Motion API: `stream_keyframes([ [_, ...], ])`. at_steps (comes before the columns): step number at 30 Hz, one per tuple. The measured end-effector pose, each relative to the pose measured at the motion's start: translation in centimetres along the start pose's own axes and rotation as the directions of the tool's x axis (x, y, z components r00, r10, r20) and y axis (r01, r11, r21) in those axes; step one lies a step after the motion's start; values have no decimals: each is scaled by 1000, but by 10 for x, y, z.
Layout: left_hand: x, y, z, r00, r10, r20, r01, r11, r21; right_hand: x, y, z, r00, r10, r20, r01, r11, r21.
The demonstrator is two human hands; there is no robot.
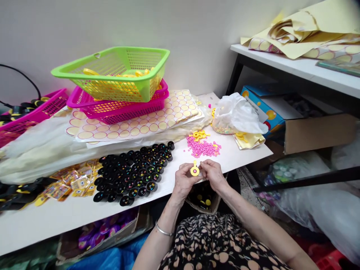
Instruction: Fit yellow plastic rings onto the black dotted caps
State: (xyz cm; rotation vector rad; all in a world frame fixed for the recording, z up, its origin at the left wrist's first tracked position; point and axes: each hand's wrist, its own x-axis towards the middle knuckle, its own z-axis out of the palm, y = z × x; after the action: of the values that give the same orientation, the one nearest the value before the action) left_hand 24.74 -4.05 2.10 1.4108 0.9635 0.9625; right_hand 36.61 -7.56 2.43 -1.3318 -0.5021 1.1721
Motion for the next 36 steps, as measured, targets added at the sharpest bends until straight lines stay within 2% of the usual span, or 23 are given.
stream_keyframes([
  [1, -1, 4, -2, 997, 38, 60, -38, 999, -3, 1, -4, -4, 1000, 20, 19, -20, 1000, 8],
  [3, -4, 11, -4, 983, 91, 159, -92, 996, 3, 3, -12, -11, 979, 113, 169, -122, 992, 41],
  [5, -6, 17, -6, 971, 113, 212, -123, 992, 38, 3, -18, -17, 906, 204, 372, -248, 966, 74],
  [7, -8, 21, -6, 962, 124, 245, -149, 985, 86, 2, -20, -22, 822, 221, 526, -311, 946, 88],
  [11, -14, 25, -5, 944, 144, 298, -198, 967, 159, -3, -19, -30, 725, 196, 661, -278, 960, 19],
  [14, -19, 25, -2, 924, 187, 334, -263, 944, 201, -3, -18, -34, 691, 187, 699, -223, 974, -40],
  [19, -21, 21, 1, 874, 288, 392, -404, 878, 256, -4, -25, -36, 676, 161, 719, -149, 986, -81],
  [22, -21, 18, 2, 843, 355, 404, -480, 835, 268, -8, -24, -35, 708, 126, 695, -64, 991, -115],
  [27, -18, 16, 2, 806, 403, 433, -524, 827, 205, -15, -7, -32, 799, 37, 600, 29, 995, -100],
  [29, -20, 18, -2, 792, 408, 453, -536, 821, 197, -18, -2, -33, 804, 21, 595, 44, 995, -95],
  [31, -27, 19, -9, 781, 414, 467, -560, 795, 233, -22, -1, -38, 746, 77, 662, 42, 986, -163],
  [33, -38, 18, -21, 797, 447, 406, -580, 754, 309, -25, 0, -43, 617, 241, 749, 61, 934, -351],
  [34, -45, 15, -28, 814, 478, 330, -578, 728, 370, -26, 2, -46, 558, 330, 761, 116, 877, -466],
  [35, -51, 11, -37, 826, 516, 226, -559, 697, 450, -27, 5, -47, 529, 405, 745, 203, 793, -575],
  [36, -57, 6, -46, 824, 557, 105, -516, 660, 547, -27, 10, -48, 539, 453, 710, 308, 679, -667],
])
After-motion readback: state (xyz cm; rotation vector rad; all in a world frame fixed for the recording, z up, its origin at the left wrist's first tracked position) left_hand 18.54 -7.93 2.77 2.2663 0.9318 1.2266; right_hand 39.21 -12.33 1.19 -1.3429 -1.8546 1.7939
